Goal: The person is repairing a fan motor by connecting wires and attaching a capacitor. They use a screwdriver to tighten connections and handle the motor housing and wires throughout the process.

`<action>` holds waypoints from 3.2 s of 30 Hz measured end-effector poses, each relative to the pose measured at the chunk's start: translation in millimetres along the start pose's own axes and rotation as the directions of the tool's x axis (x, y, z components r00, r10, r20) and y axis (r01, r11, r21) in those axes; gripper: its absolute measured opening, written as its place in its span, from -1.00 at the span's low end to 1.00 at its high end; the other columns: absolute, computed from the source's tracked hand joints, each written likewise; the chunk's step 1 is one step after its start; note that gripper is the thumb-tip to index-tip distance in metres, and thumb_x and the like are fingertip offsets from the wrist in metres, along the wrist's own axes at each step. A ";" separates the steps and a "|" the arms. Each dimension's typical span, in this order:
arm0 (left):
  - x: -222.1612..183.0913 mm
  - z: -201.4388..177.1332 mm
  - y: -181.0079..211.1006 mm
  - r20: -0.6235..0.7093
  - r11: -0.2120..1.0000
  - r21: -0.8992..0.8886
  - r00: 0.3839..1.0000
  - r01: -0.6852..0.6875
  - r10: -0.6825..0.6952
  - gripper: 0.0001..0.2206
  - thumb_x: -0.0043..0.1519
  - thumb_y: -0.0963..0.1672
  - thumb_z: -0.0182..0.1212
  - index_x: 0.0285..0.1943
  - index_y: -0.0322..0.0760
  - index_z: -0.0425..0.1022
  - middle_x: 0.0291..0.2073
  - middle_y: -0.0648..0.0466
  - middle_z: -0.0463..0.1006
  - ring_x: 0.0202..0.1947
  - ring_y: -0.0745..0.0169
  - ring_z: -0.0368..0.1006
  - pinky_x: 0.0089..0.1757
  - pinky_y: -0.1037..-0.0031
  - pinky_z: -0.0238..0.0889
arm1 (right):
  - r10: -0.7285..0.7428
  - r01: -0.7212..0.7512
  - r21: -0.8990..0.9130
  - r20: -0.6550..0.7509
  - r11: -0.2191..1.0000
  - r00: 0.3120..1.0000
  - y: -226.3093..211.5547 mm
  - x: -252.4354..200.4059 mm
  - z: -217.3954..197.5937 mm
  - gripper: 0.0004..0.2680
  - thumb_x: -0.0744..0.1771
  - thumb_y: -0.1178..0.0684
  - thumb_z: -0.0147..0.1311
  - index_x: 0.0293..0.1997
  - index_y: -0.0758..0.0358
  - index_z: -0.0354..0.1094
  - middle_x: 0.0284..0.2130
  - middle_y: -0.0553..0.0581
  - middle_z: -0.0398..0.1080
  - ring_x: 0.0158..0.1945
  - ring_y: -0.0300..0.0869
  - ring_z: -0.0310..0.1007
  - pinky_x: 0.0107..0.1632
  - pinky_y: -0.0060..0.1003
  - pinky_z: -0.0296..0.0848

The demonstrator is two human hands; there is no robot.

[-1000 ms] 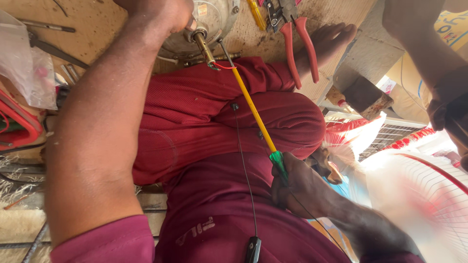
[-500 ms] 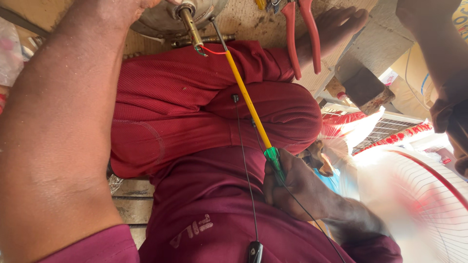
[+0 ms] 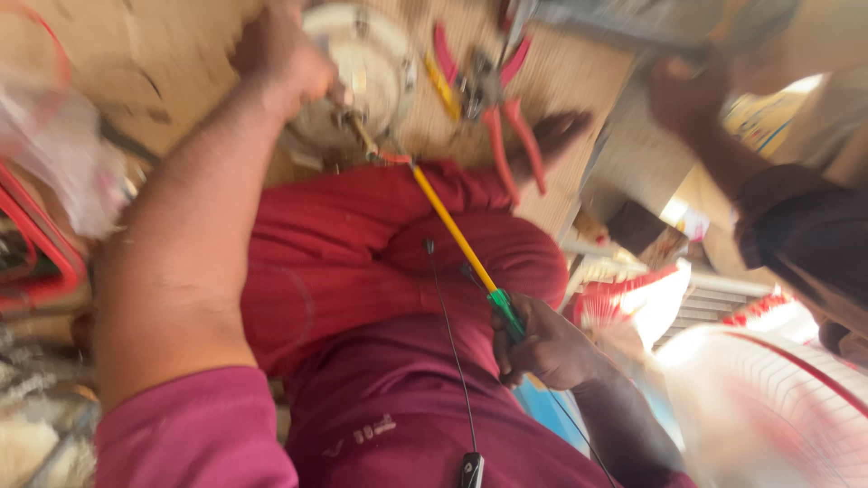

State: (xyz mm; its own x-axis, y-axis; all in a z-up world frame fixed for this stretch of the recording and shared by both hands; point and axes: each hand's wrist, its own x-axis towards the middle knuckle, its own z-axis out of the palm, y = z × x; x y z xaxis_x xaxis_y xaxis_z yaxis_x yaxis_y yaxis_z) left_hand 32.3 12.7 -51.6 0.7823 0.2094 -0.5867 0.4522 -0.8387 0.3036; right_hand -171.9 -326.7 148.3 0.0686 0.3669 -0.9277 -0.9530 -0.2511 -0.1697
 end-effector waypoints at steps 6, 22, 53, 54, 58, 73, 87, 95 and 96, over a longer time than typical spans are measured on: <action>-11.5 3.0 -39.5 0.111 0.497 -0.854 0.988 0.152 -0.112 -0.33 -0.20 -0.30 0.39 0.22 -0.21 0.53 0.12 0.01 0.60 0.04 0.09 0.59 -0.08 0.25 0.52 | -0.144 0.014 -0.400 -0.297 0.916 0.944 41.9 5.8 -21.7 -0.48 0.17 0.39 0.06 0.20 -0.01 0.09 -0.50 0.12 0.45 -0.45 -0.21 0.51 -0.37 -0.28 0.56; -113.7 73.3 -79.4 -0.474 0.546 -0.733 0.880 -0.406 0.019 -0.69 0.18 -0.21 0.39 0.12 -0.33 0.58 -0.19 -0.04 0.67 -0.22 0.20 0.57 -0.14 0.38 0.45 | -0.833 0.296 -0.809 -0.372 0.507 0.409 -105.8 256.6 -58.7 -0.63 0.23 -0.01 0.34 0.05 0.38 0.36 -0.27 0.24 0.48 -0.22 -0.09 0.51 -0.12 -0.21 0.46; -106.6 66.2 -45.3 -0.490 0.271 -0.815 0.859 -0.512 0.149 -0.46 0.04 -0.11 0.65 0.13 -0.32 0.45 0.00 0.09 0.53 -0.21 0.53 0.50 -0.35 0.62 0.46 | -0.520 0.529 -0.105 -0.417 0.842 0.745 -51.9 304.4 10.7 -0.70 0.39 0.00 0.07 0.20 0.37 0.32 -0.08 0.14 0.50 -0.11 -0.28 0.51 -0.03 -0.37 0.51; -105.5 68.3 -38.6 -0.439 0.204 -0.863 0.886 -0.461 0.148 -0.49 0.05 -0.11 0.61 0.11 -0.33 0.44 -0.03 0.10 0.53 -0.26 0.56 0.50 -0.38 0.64 0.44 | -0.530 0.530 -0.124 -0.409 0.839 0.743 -50.5 306.7 7.6 -0.71 0.40 0.00 0.04 0.20 0.37 0.33 -0.09 0.14 0.50 -0.12 -0.28 0.50 -0.03 -0.36 0.50; -93.1 75.6 -5.5 -0.201 0.117 -0.975 0.976 -0.190 -0.089 -0.73 0.14 -0.10 0.54 -0.37 -0.34 0.50 -0.57 0.11 0.54 -0.60 0.52 0.39 -0.54 0.62 0.21 | -0.493 0.550 0.122 -0.316 0.826 0.811 -47.0 319.4 -2.1 -0.76 0.45 0.02 -0.06 0.11 0.44 0.34 -0.16 0.11 0.46 -0.14 -0.22 0.49 -0.04 -0.30 0.51; -104.4 17.5 -4.7 -0.426 0.342 -0.589 0.641 -0.732 0.638 -0.85 0.20 -0.14 0.33 -0.39 -0.27 0.51 -0.44 -0.06 0.57 -0.38 -0.01 0.49 -0.29 0.24 0.32 | -0.546 0.045 -0.999 0.041 -0.006 0.837 -283.0 283.4 91.2 -0.73 0.23 -0.17 0.23 -0.09 0.07 0.56 -0.22 0.11 0.57 -0.18 -0.06 0.58 -0.09 -0.17 0.51; -70.5 77.4 -10.6 -0.454 0.535 -0.643 0.835 -0.548 0.311 -0.66 0.22 -0.01 0.33 -0.32 -0.44 0.53 -0.45 -0.37 0.52 -0.43 -0.28 0.48 -0.42 0.07 0.28 | -0.410 0.439 -0.090 -0.563 0.894 0.718 -41.9 200.5 54.4 -0.82 0.33 -0.06 0.11 -0.32 0.25 0.41 -0.50 0.08 0.36 -0.49 -0.21 0.32 -0.42 -0.27 0.30; -63.9 63.6 -5.6 -0.293 0.456 -0.780 0.895 -0.428 0.337 -0.85 0.09 -0.20 0.17 -0.55 -0.34 0.40 -0.66 -0.14 0.30 -0.55 0.27 0.26 -0.46 0.27 0.17 | -0.261 0.382 0.077 -0.606 0.921 0.752 -9.1 169.0 5.9 -0.84 0.32 -0.01 0.16 -0.42 0.20 0.36 -0.60 0.01 0.33 -0.59 -0.27 0.27 -0.50 -0.33 0.27; -68.7 63.8 -9.3 -0.306 0.411 -0.799 0.886 -0.438 0.349 -0.86 0.09 -0.22 0.12 -0.55 -0.32 0.40 -0.67 -0.09 0.24 -0.52 0.42 0.20 -0.48 0.32 0.16 | -0.181 0.377 0.202 -0.619 0.904 0.764 3.3 167.0 14.2 -0.88 0.28 0.03 0.22 -0.41 0.15 0.38 -0.58 0.00 0.38 -0.57 -0.27 0.31 -0.46 -0.34 0.30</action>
State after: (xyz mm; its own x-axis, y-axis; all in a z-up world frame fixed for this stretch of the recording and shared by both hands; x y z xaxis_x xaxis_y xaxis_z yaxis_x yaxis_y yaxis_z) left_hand -53.0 -25.9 -62.0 0.9818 0.0460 -0.1842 0.1858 -0.0345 0.9820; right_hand -167.8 -253.5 -2.5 0.4075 -0.2292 -0.8840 -0.8950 0.0922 -0.4365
